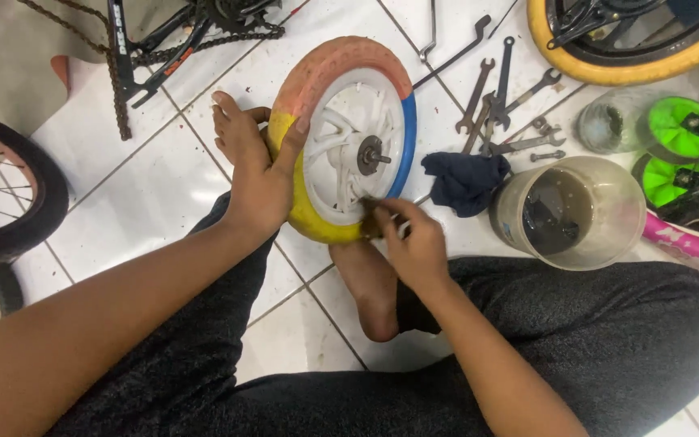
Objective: The person sits on the floor and cleans a bicycle wheel with a colorful tire using a dark cloth. They wipe the hub, spokes, and rim of the wheel while rotating it to access different areas. Various tools and another wheel are visible on the floor nearby.
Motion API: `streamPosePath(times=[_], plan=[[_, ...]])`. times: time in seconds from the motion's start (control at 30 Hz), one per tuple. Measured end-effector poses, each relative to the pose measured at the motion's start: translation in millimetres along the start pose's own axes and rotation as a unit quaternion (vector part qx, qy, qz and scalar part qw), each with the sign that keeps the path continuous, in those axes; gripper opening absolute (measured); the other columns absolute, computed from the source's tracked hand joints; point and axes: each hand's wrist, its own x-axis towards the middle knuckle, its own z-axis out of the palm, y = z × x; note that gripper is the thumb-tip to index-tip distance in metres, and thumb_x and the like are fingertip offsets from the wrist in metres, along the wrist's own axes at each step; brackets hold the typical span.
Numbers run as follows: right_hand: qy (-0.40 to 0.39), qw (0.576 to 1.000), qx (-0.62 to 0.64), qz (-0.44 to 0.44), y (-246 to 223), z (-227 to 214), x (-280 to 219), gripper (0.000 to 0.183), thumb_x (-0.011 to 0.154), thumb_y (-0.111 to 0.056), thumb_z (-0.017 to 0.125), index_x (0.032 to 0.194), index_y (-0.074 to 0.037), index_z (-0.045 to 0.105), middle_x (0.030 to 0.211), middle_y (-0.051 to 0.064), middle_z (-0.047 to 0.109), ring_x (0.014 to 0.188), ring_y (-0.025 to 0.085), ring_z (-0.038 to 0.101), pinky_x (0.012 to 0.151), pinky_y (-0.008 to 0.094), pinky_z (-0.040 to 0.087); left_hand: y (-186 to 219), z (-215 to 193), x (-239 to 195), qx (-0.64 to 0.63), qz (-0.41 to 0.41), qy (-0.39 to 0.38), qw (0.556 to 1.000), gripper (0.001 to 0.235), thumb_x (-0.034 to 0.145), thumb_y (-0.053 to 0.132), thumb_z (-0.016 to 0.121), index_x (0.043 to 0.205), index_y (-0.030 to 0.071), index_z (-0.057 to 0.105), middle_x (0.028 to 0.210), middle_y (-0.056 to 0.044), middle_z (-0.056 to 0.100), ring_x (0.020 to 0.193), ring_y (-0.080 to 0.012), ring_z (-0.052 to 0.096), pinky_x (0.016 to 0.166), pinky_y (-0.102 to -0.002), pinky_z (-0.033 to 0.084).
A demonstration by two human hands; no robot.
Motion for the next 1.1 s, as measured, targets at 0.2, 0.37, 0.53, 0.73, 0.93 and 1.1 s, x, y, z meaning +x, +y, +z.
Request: streamPosePath(times=[0.2, 0.37, 0.53, 0.73, 0.93, 1.1], plan=[[0.044, 0.969, -0.19, -0.149, 20, 11, 14, 0.019, 0.091, -0.025, 0.078, 0.106, -0.013, 0.078, 0.091, 0.007, 0.076, 0.081, 0.02, 0.072, 0.068, 0.031, 0.059, 10, -1, 0, 0.025, 0.016, 0.009, 1.0, 0.058, 0.106, 0.043, 0.051, 0.129, -0.01, 0.043, 0.142, -0.038, 0.028, 0.142, -0.0531, 0.013, 0.114, -0.062, 0.008], [0.061, 0.923, -0.293, -0.241, 21, 10, 13, 0.016, 0.091, -0.021, 0.076, 0.106, -0.016, 0.079, 0.092, 0.004, 0.072, 0.081, 0.019, 0.07, 0.062, 0.029, 0.058, 42, -22, -1, -0.01, -0.034, -0.04, 0.999, 0.058, 0.107, 0.046, 0.046, 0.131, -0.006, 0.04, 0.137, -0.035, 0.035, 0.139, -0.051, 0.03, 0.114, -0.064, 0.018], [0.024, 0.892, -0.386, -0.234, -3, 18, 3, 0.033, 0.087, -0.016, 0.072, 0.12, -0.01, 0.073, 0.095, 0.006, 0.063, 0.078, 0.019, 0.068, 0.056, 0.029, 0.058, 41, -23, 3, -0.057, -0.089, -0.057, 0.993, 0.055, 0.109, 0.045, 0.043, 0.137, -0.001, 0.033, 0.136, -0.03, 0.039, 0.139, -0.0465, 0.044, 0.116, -0.061, 0.028], [-0.087, 0.897, -0.427, -0.072, -45, 31, 8, 0.056, 0.071, -0.038, 0.061, 0.111, 0.002, 0.067, 0.093, 0.011, 0.064, 0.08, 0.028, 0.069, 0.061, 0.039, 0.054, 58, -33, 3, -0.07, -0.103, -0.07, 0.99, 0.056, 0.109, 0.042, 0.041, 0.139, -0.004, 0.031, 0.141, -0.032, 0.035, 0.142, -0.0485, 0.041, 0.116, -0.063, 0.028], [-0.166, 0.962, -0.219, 0.006, -15, -5, 31, 0.039, 0.088, -0.024, 0.059, 0.113, 0.002, 0.074, 0.084, 0.017, 0.071, 0.077, 0.033, 0.073, 0.064, 0.038, 0.057, 41, -25, 5, -0.072, -0.134, -0.096, 0.984, 0.059, 0.107, 0.05, 0.04, 0.141, 0.002, 0.03, 0.136, -0.026, 0.041, 0.142, -0.0414, 0.044, 0.116, -0.058, 0.032], [-0.163, 0.981, 0.078, 0.064, -10, -16, 12, 0.027, 0.095, -0.015, 0.065, 0.116, -0.005, 0.077, 0.101, 0.022, 0.077, 0.096, 0.033, 0.073, 0.079, 0.043, 0.061, 19, -11, 5, 0.001, -0.049, -0.059, 0.997, 0.057, 0.105, 0.043, 0.046, 0.135, -0.005, 0.037, 0.153, -0.038, 0.012, 0.146, -0.0499, 0.005, 0.114, -0.064, 0.01]])
